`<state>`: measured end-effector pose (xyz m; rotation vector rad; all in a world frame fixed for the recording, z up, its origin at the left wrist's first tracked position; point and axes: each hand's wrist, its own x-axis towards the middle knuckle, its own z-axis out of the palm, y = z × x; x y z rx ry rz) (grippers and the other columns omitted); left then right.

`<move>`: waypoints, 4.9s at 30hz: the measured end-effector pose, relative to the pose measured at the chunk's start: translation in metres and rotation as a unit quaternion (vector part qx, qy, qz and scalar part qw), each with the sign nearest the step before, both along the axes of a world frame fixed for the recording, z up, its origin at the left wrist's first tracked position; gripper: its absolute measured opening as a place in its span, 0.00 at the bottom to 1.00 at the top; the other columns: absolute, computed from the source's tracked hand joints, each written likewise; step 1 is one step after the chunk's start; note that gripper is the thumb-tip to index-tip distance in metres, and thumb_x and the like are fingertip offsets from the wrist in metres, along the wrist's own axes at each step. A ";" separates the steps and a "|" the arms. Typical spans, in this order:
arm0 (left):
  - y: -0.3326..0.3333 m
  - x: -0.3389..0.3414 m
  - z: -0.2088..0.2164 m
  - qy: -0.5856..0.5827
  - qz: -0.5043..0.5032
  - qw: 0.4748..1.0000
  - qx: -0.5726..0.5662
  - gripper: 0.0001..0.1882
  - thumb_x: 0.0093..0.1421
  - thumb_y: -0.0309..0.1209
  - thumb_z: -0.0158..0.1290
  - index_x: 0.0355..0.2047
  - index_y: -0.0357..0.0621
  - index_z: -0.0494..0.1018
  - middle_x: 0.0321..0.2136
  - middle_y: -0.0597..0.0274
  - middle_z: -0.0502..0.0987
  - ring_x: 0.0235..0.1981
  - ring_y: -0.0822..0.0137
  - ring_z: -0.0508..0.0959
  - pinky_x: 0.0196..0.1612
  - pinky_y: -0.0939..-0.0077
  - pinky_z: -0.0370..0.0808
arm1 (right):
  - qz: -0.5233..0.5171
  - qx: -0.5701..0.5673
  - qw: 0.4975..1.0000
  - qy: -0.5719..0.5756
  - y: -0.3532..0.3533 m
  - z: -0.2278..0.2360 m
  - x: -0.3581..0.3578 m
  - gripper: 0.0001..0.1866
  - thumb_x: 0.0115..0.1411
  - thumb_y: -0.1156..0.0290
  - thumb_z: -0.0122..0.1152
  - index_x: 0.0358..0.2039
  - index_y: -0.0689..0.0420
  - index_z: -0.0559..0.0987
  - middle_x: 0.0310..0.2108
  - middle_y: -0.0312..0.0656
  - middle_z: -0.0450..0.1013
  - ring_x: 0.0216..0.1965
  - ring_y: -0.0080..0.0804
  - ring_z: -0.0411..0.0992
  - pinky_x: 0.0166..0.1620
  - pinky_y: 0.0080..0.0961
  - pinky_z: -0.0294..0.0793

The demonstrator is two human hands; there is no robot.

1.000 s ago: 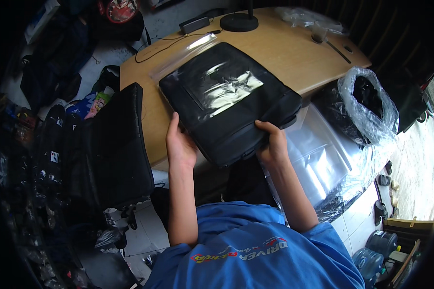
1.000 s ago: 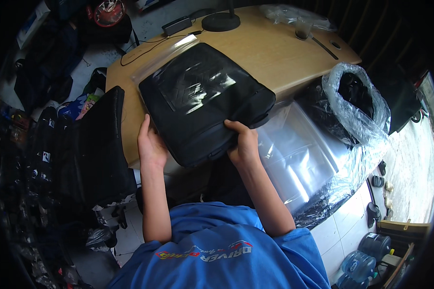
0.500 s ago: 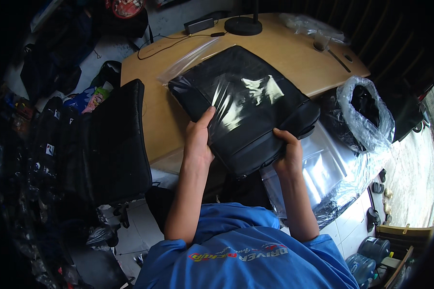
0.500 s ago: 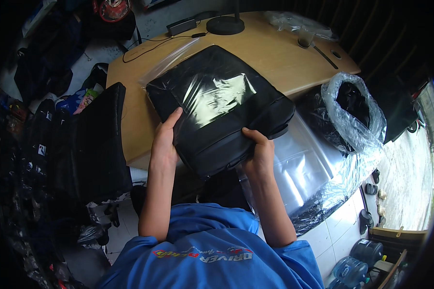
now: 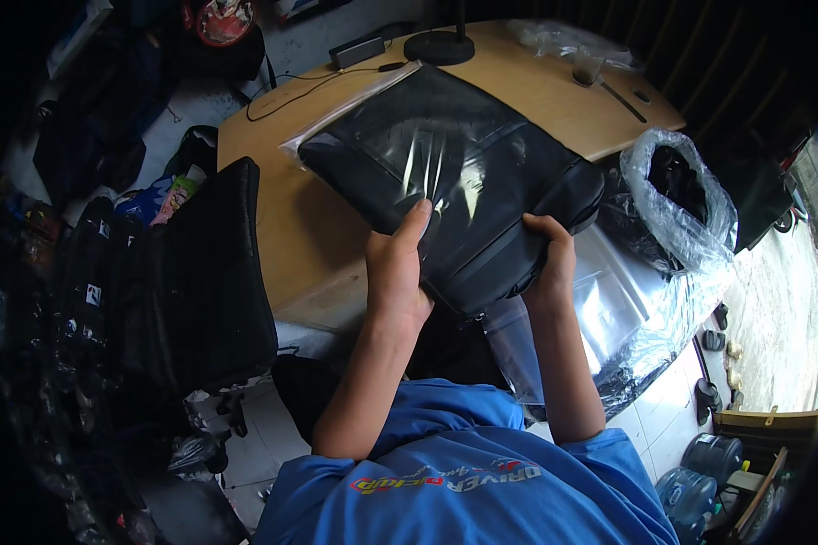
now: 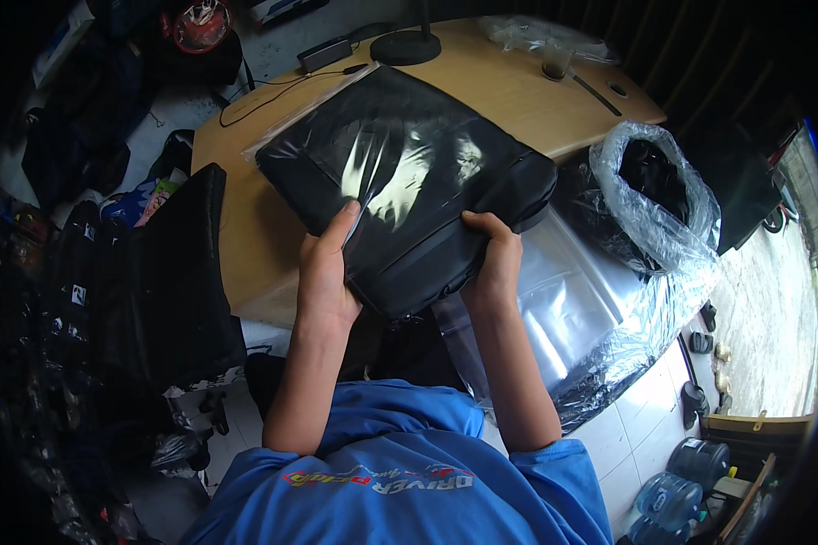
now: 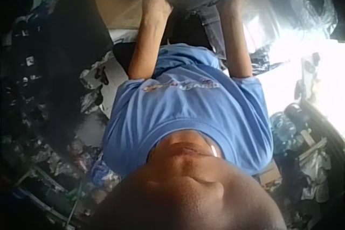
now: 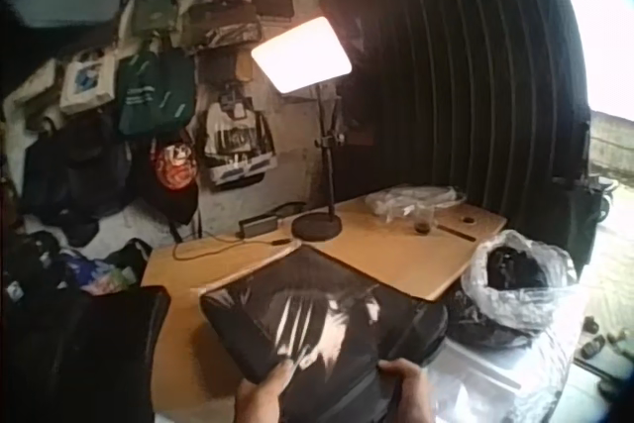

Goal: The person puts laptop bags and shoulder straps into clear plastic bags by hand at a workbench.

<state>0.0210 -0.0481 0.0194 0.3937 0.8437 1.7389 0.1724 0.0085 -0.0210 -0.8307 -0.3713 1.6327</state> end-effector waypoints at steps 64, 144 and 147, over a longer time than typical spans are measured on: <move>-0.053 0.011 -0.035 -0.137 -0.071 0.987 -0.041 0.15 0.62 0.28 0.47 0.45 0.27 0.69 0.42 0.47 0.76 0.44 0.61 0.78 0.50 0.70 0.75 | 0.232 0.178 0.956 0.034 0.070 -0.018 0.054 0.25 0.59 0.67 0.54 0.56 0.62 0.66 0.43 0.40 0.74 0.39 0.26 0.73 0.46 0.32 0.72; 0.028 -0.281 0.342 0.461 0.098 0.842 0.263 0.15 0.60 0.34 0.52 0.45 0.39 0.73 0.41 0.56 0.78 0.45 0.65 0.78 0.45 0.75 0.75 | 0.028 0.557 0.804 -0.208 0.176 0.375 -0.100 0.20 0.62 0.57 0.55 0.38 0.64 0.77 0.32 0.44 0.76 0.37 0.36 0.76 0.41 0.31 0.75; 0.024 -0.272 0.335 0.499 0.122 0.819 0.256 0.17 0.61 0.35 0.51 0.47 0.38 0.72 0.42 0.55 0.78 0.44 0.64 0.78 0.46 0.75 0.75 | 0.015 0.561 0.802 -0.201 0.174 0.371 -0.095 0.19 0.61 0.58 0.56 0.36 0.64 0.77 0.32 0.44 0.76 0.36 0.34 0.75 0.39 0.28 0.75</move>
